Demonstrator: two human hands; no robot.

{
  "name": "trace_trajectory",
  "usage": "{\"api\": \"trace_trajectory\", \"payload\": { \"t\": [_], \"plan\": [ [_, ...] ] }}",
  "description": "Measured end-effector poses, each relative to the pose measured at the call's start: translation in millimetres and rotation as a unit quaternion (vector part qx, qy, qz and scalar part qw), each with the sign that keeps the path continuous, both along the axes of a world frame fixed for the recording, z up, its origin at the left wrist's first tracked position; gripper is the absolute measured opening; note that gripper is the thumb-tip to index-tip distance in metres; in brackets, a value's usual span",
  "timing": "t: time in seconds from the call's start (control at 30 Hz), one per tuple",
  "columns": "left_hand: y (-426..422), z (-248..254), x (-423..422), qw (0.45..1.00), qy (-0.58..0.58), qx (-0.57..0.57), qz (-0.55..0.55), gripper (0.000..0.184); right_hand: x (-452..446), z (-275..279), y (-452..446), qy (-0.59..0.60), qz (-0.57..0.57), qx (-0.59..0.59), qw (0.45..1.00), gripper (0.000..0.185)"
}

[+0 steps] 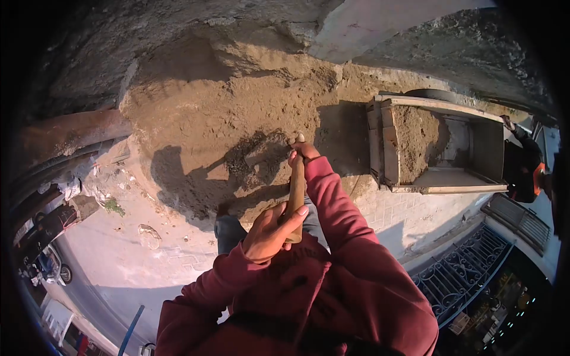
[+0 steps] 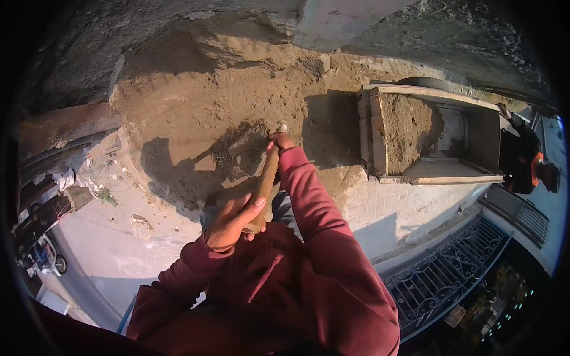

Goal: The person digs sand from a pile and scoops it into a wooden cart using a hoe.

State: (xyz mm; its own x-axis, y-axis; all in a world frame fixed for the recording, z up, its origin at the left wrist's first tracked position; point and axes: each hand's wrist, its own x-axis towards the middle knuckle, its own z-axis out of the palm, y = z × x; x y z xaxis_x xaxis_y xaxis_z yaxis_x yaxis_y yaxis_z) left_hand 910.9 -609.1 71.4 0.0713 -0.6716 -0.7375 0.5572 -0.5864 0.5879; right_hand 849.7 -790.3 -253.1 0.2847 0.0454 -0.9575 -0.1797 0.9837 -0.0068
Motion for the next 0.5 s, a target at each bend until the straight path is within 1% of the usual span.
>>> {"api": "trace_trajectory", "payload": {
  "t": [0.07,0.1,0.13,0.17,0.2,0.23,0.27,0.3,0.33,0.37,0.4,0.43,0.47,0.5],
  "plan": [
    [-24,18,-20,0.996,0.037,-0.063,-0.055,0.046,-51,64,-43,0.019,-0.114,-0.035,0.993,0.02],
    [-37,29,-30,0.988,0.016,-0.134,-0.08,0.046,-75,98,-63,0.04,-0.129,-0.069,0.988,0.02],
    [-50,48,-36,0.989,0.052,-0.097,-0.095,0.045,-99,125,-86,0.057,-0.14,-0.1,0.983,0.021],
    [-60,55,-42,0.981,0.039,-0.135,-0.133,0.043,-131,128,-113,0.049,-0.194,-0.074,0.977,0.021],
    [-68,61,-47,0.97,0.026,-0.17,-0.169,0.043,-141,181,-123,0.072,-0.228,-0.145,0.96,0.021],
    [-77,59,-50,0.95,-0.029,-0.231,-0.209,0.042,-166,193,-139,0.076,-0.24,-0.209,0.945,0.02],
    [-84,55,-53,0.948,-0.026,-0.237,-0.21,0.042,-188,207,-153,0.077,-0.25,-0.233,0.937,0.022],
    [-91,48,-54,0.92,-0.064,-0.246,-0.299,0.044,-200,228,-160,0.097,-0.262,-0.289,0.916,0.024],
    [-96,37,-57,0.883,-0.103,-0.252,-0.383,0.046,-217,236,-169,0.094,-0.237,-0.34,0.905,0.026],
    [-98,15,-61,0.877,-0.113,-0.263,-0.387,0.06,-226,243,-178,0.113,-0.252,-0.375,0.885,0.026],
    [-102,-16,-66,0.86,-0.116,-0.27,-0.416,0.072,-232,248,-186,0.13,-0.266,-0.409,0.863,0.026],
    [-103,-61,-77,0.818,-0.225,-0.348,-0.399,0.077,-243,247,-195,0.149,-0.239,-0.443,0.851,0.028],
    [-114,-92,-85,0.798,-0.254,-0.312,-0.449,0.077,-255,243,-206,0.135,-0.247,-0.452,0.847,0.032],
    [-117,-92,-85,0.8,-0.258,-0.307,-0.446,0.077,-253,239,-211,0.13,-0.244,-0.449,0.85,0.032]
  ]
}}
